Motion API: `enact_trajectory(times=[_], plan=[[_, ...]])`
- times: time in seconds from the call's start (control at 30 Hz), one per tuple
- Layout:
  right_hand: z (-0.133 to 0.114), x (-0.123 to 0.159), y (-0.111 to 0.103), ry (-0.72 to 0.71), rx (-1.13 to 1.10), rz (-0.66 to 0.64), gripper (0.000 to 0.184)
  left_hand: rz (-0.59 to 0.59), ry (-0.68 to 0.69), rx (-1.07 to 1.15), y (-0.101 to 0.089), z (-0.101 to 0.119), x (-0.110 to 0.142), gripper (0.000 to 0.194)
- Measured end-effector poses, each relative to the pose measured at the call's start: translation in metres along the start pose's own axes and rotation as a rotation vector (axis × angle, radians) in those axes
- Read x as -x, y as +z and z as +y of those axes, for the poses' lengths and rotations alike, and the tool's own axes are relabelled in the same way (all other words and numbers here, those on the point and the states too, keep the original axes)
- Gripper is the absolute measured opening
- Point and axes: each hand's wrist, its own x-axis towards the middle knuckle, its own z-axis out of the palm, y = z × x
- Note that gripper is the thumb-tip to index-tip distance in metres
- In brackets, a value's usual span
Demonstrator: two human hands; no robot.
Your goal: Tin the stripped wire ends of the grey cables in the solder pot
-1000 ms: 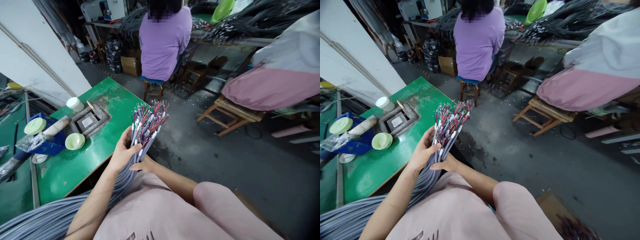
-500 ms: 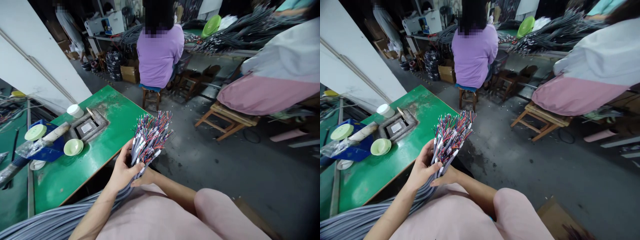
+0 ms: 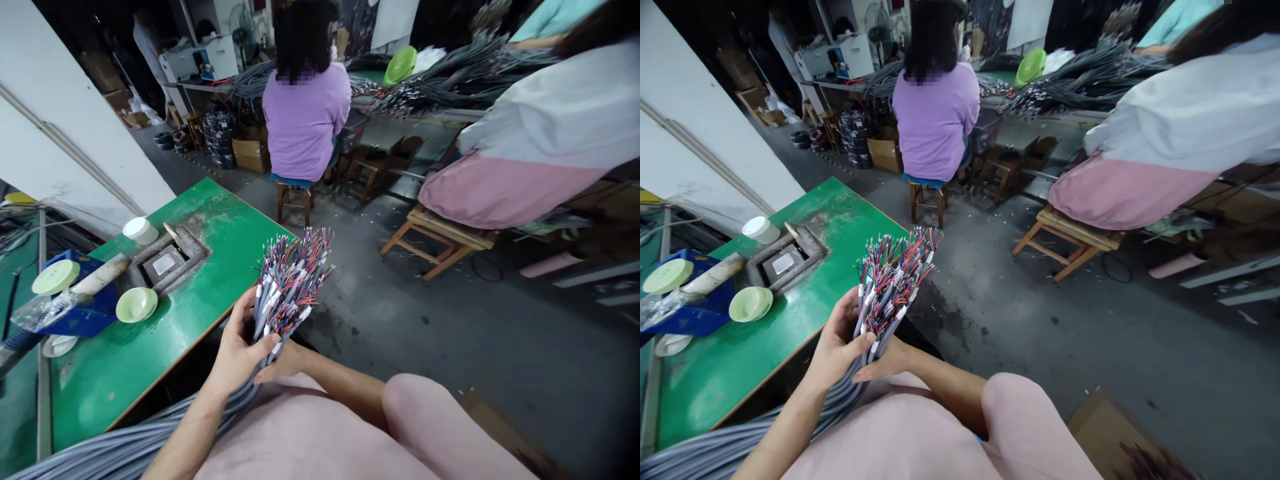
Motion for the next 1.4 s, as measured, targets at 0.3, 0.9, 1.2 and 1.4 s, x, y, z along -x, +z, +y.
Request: enact_trajectory(times=[0.3,0.9,1.2,1.4], plan=[[-0.008,-0.003,0.007,0.007,-0.068,0.132,0.09,0.046,-0.03,0.015,-0.008,-0.005,-0.004,0.067],[-0.017,-0.006,0.009,-0.039,-0.16,0.136,0.083,0.064,-0.069,0.053,-0.013,-0.012,-0.007,0.065],[-0.021,-0.002,0.006,-0.026,-0.184,0.15,0.075,0.1,-0.124,0.042,-0.012,-0.019,-0.01,0.068],[-0.011,0.012,0.011,0.096,-0.202,0.238,0.088,0.01,-0.177,-0.069,-0.013,-0.036,-0.006,0.076]])
